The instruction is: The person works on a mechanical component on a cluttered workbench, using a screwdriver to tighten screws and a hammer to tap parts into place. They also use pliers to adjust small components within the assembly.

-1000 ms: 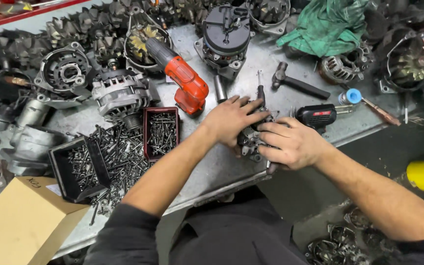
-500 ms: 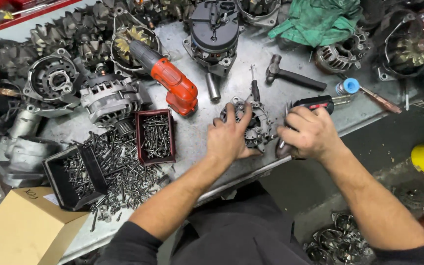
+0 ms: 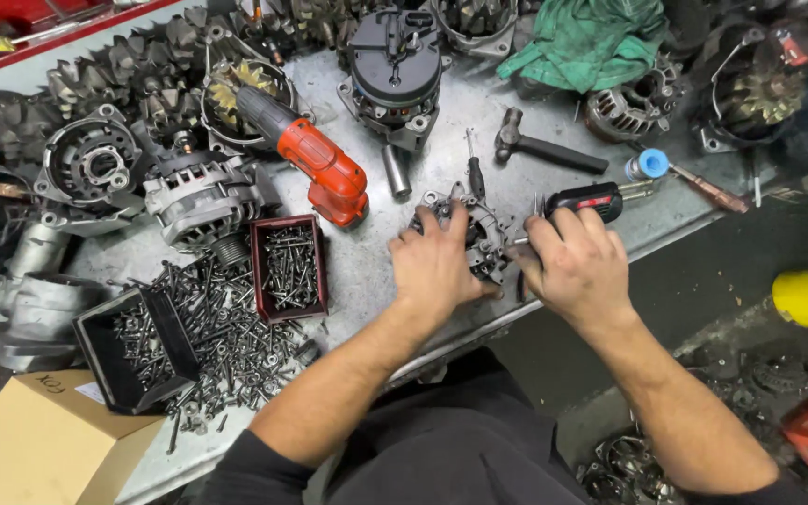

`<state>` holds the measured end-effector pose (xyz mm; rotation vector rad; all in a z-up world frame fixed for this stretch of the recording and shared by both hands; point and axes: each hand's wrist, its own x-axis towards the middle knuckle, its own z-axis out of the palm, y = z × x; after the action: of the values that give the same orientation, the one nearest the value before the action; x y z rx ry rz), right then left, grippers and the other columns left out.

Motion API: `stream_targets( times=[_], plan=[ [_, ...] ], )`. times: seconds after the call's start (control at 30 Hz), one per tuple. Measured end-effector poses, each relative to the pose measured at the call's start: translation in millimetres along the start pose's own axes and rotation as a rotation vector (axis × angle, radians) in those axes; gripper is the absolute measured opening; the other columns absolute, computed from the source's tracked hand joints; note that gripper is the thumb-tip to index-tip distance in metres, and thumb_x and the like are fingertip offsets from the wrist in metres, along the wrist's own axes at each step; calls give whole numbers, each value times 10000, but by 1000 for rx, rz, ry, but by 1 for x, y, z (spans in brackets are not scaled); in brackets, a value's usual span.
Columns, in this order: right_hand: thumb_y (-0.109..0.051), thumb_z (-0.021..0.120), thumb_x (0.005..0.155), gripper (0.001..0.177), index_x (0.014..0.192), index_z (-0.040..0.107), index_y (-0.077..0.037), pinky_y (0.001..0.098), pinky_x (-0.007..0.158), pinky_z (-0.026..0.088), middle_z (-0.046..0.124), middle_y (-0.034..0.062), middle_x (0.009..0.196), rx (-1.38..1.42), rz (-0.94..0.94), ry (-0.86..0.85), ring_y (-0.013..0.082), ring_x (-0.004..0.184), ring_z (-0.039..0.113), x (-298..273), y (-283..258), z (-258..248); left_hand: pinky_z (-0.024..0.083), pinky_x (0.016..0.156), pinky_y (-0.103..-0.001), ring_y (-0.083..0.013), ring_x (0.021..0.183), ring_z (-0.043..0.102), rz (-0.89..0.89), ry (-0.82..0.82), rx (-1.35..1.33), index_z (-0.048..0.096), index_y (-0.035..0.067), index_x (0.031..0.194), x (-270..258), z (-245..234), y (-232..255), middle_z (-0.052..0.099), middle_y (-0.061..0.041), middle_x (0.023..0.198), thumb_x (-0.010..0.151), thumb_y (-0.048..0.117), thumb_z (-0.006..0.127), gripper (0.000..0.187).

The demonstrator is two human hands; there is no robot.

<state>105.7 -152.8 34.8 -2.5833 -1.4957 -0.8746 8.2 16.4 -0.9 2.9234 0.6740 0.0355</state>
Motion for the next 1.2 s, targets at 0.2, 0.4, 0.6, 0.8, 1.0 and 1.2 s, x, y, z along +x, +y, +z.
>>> stream_targets(
  times=[0.2,0.4,0.6,0.8,1.0,1.2],
  plan=[
    [-544,354,1067,438,1058,634,-207,411,710,497,535,18,885,211,-211,-65,278,957,642,2,31,11,291,1186,-603,-435,1479,346,727,-249,48,392,262,1529,51,-54,-53,348,-111,1632,369,406,904,1276],
    [-582,339,1073,476,921,571,-195,389,669,491,451,-3,786,243,-246,38,251,768,606,12,26,16,356,1176,-578,-379,1482,348,995,-290,49,353,233,1525,81,-38,-64,314,-151,1615,135,706,927,1577],
    [-583,308,1091,480,886,542,-218,373,620,459,431,-29,774,128,-187,74,217,705,578,16,17,7,520,975,-528,-288,1387,481,951,-172,119,456,249,1459,73,-56,-65,506,-92,1488,152,969,730,1517],
    [-589,351,1090,453,865,547,-249,372,610,463,467,-25,773,67,-83,36,212,709,591,14,10,2,505,925,-558,-272,1372,480,922,-181,137,451,285,1443,76,-51,-60,501,-78,1480,132,945,769,1502],
    [-689,580,925,466,790,555,-243,369,657,428,475,-42,693,331,-122,117,192,688,604,7,26,14,361,1112,-626,-365,1485,320,879,-188,152,349,255,1536,53,-49,-69,300,-120,1637,230,828,852,1512],
    [-342,787,1018,425,686,592,-163,338,603,418,556,7,596,459,-50,245,260,599,611,38,78,18,334,1171,-560,-408,1488,286,621,-178,131,296,200,1558,15,-47,-103,200,-150,1654,435,409,955,1318]
  ],
)
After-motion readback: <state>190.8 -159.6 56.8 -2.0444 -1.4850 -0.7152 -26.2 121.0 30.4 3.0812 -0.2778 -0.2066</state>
